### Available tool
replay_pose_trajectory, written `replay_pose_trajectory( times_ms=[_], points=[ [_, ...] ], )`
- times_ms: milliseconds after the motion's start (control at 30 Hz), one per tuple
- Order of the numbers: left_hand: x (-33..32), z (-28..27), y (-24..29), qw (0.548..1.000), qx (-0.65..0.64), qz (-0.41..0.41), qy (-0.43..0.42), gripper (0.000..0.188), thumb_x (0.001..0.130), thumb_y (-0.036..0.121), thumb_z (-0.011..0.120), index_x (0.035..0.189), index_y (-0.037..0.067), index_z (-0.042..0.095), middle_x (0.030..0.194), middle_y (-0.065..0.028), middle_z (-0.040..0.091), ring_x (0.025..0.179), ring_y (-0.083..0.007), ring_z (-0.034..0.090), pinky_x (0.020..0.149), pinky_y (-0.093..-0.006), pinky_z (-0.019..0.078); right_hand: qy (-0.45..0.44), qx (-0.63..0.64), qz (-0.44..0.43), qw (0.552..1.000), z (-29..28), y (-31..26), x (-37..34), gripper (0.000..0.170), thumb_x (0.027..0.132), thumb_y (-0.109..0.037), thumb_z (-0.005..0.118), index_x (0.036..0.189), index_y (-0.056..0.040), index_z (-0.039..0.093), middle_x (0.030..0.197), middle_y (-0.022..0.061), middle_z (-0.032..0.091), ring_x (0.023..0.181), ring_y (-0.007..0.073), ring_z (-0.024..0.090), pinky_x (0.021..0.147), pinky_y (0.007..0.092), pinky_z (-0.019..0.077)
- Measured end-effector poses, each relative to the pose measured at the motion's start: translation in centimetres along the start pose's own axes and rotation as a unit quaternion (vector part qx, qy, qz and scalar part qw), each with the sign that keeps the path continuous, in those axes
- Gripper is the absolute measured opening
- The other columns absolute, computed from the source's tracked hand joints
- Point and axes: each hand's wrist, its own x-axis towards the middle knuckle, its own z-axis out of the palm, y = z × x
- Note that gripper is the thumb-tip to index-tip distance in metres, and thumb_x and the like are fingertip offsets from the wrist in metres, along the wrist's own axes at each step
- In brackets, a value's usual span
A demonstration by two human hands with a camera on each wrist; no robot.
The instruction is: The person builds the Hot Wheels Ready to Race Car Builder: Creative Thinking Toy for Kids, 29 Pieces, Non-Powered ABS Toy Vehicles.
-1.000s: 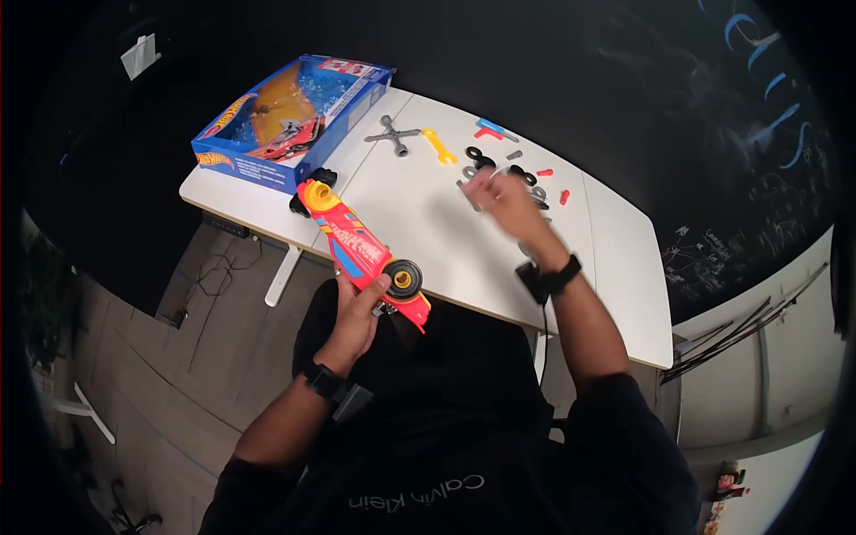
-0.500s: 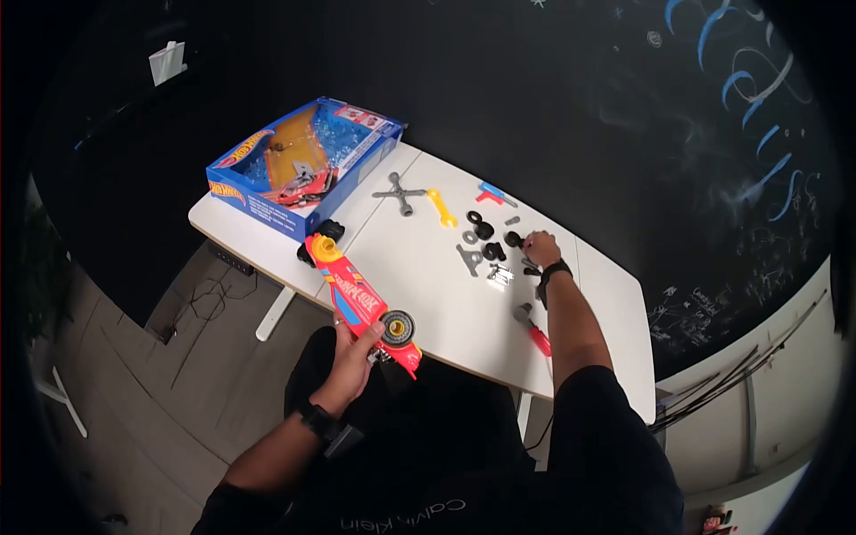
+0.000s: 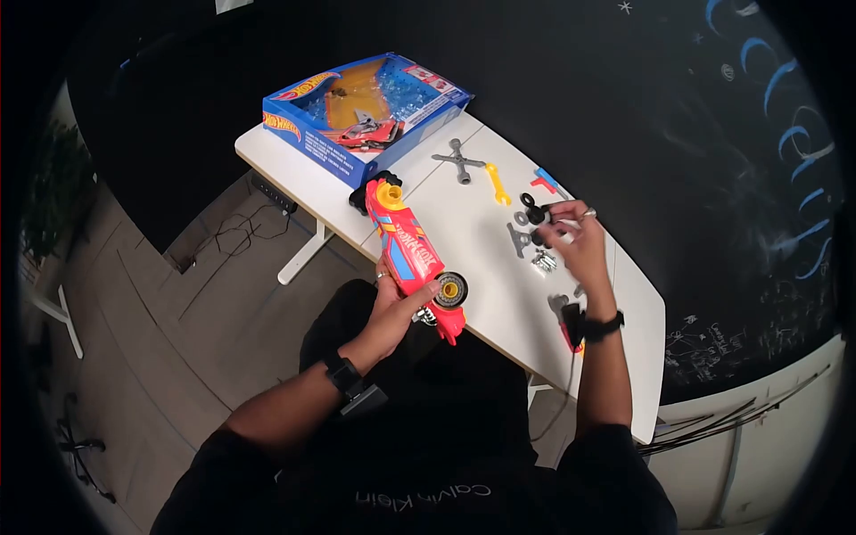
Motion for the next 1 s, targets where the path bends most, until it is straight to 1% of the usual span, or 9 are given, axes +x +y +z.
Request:
replay_pose_trajectory(
  times_ms=[133, 333, 467, 533, 633, 800, 867, 967, 1000],
  points=[
    [-0.1, 0.4, 0.4, 1.0, -0.016, -0.004, -0.013, 0.076, 0.1, 0.011, 0.067, 0.154, 0.015, 0.015, 0.141, -0.0075, 0.046, 0.131, -0.0184, 0.052, 0.108, -0.0373, 0.0482, -0.169, -0.034, -0.071, 0.982, 5.4, -11.1, -4.4, 0.045, 0.078, -0.014, 0.089, 0.119, -0.0067, 0.071, 0.109, 0.0091, 0.071, 0.091, 0.0186, 0.068, 0.083, 0.0313, 0.0573],
    [-0.4, 0.3, 0.3, 0.999, -0.035, 0.016, -0.024, 0.081, 0.099, 0.011, 0.069, 0.157, 0.016, 0.012, 0.142, -0.0063, 0.045, 0.13, -0.0165, 0.052, 0.107, -0.0364, 0.0494, -0.142, -0.102, -0.046, 0.984, 8.5, -12.7, -7.0, 0.043, 0.08, -0.021, 0.085, 0.117, -0.0051, 0.072, 0.105, 0.0133, 0.068, 0.095, 0.0308, 0.067, 0.084, 0.0383, 0.0553],
    [-0.3, 0.1, 0.2, 0.998, -0.031, 0.027, -0.038, 0.082, 0.098, 0.009, 0.069, 0.157, 0.017, 0.012, 0.142, -0.0066, 0.046, 0.13, -0.0171, 0.052, 0.107, -0.0367, 0.0495, -0.097, -0.151, -0.086, 0.98, 9.0, -13.0, -7.4, 0.042, 0.08, -0.02, 0.087, 0.116, -0.0048, 0.071, 0.104, 0.0129, 0.068, 0.098, 0.0288, 0.068, 0.081, 0.0372, 0.0569],
    [-0.1, -0.1, -0.2, 0.998, -0.028, 0.032, -0.045, 0.083, 0.098, 0.009, 0.069, 0.157, 0.017, 0.011, 0.142, -0.0067, 0.046, 0.13, -0.0174, 0.053, 0.106, -0.0369, 0.0497, -0.061, -0.01, 0.024, 0.998, 10.0, -12.8, -7.9, 0.041, 0.079, -0.015, 0.088, 0.115, -0.0037, 0.071, 0.105, 0.0117, 0.068, 0.097, 0.0233, 0.069, 0.076, 0.0338, 0.0582],
    [-0.3, -0.2, -0.5, 0.999, -0.026, 0.021, -0.042, 0.087, 0.097, 0.007, 0.069, 0.159, 0.019, 0.009, 0.142, -0.0067, 0.045, 0.13, -0.0179, 0.053, 0.106, -0.0368, 0.05, -0.061, 0.053, 0.072, 0.994, 10.9, -11.8, -8.8, 0.04, 0.079, -0.01, 0.088, 0.113, -0.0009, 0.07, 0.107, 0.0117, 0.068, 0.093, 0.0179, 0.07, 0.074, 0.0305, 0.0586],
    [-0.4, -0.3, 0.2, 0.998, -0.034, 0.012, -0.045, 0.101, 0.09, 0.009, 0.077, 0.159, 0.011, 0.004, 0.146, -0.0098, 0.039, 0.137, -0.0197, 0.045, 0.115, -0.0392, 0.0408, -0.031, 0.137, 0.063, 0.988, 12.1, -10.8, -9.7, 0.035, 0.086, -0.003, 0.081, 0.118, 0.0042, 0.068, 0.108, 0.0114, 0.07, 0.087, 0.0139, 0.07, 0.072, 0.0281, 0.0576],
    [-0.4, -0.2, 0.3, 0.998, -0.031, 0.015, -0.057, 0.102, 0.089, 0.009, 0.079, 0.159, 0.011, 0.004, 0.146, -0.0096, 0.038, 0.138, -0.0199, 0.044, 0.115, -0.0392, 0.041, 0.008, 0.321, 0.16, 0.934, 12.2, -11.3, -9.5, 0.031, 0.093, -0.002, 0.074, 0.122, 0.005, 0.067, 0.103, 0.0107, 0.073, 0.081, 0.0086, 0.068, 0.066, 0.0231, 0.053],
    [-0.5, 0.2, 1.0, 0.997, -0.019, 0.012, -0.077, 0.106, 0.085, 0.01, 0.082, 0.158, 0.011, 0.005, 0.145, -0.0092, 0.037, 0.139, -0.0201, 0.042, 0.115, -0.0393, 0.0411, -0.015, 0.286, 0.244, 0.927, 11.3, -10.5, -9.8, 0.028, 0.098, -0.005, 0.07, 0.124, 0.0053, 0.065, 0.092, 0.0082, 0.074, 0.075, 0.0041, 0.064, 0.062, 0.0189, 0.0469],
    [-0.7, 0.3, 1.0, 0.996, -0.011, 0.006, -0.084, 0.109, 0.083, 0.01, 0.084, 0.158, 0.01, 0.005, 0.144, -0.0089, 0.037, 0.139, -0.0201, 0.041, 0.115, -0.0394, 0.0411, -0.027, 0.271, 0.263, 0.926, 11.1, -10.5, -10.0, 0.028, 0.097, -0.013, 0.072, 0.122, 0.0015, 0.069, 0.095, 0.003, 0.074, 0.085, 0.0063, 0.065, 0.076, 0.0235, 0.0503]
  ],
)
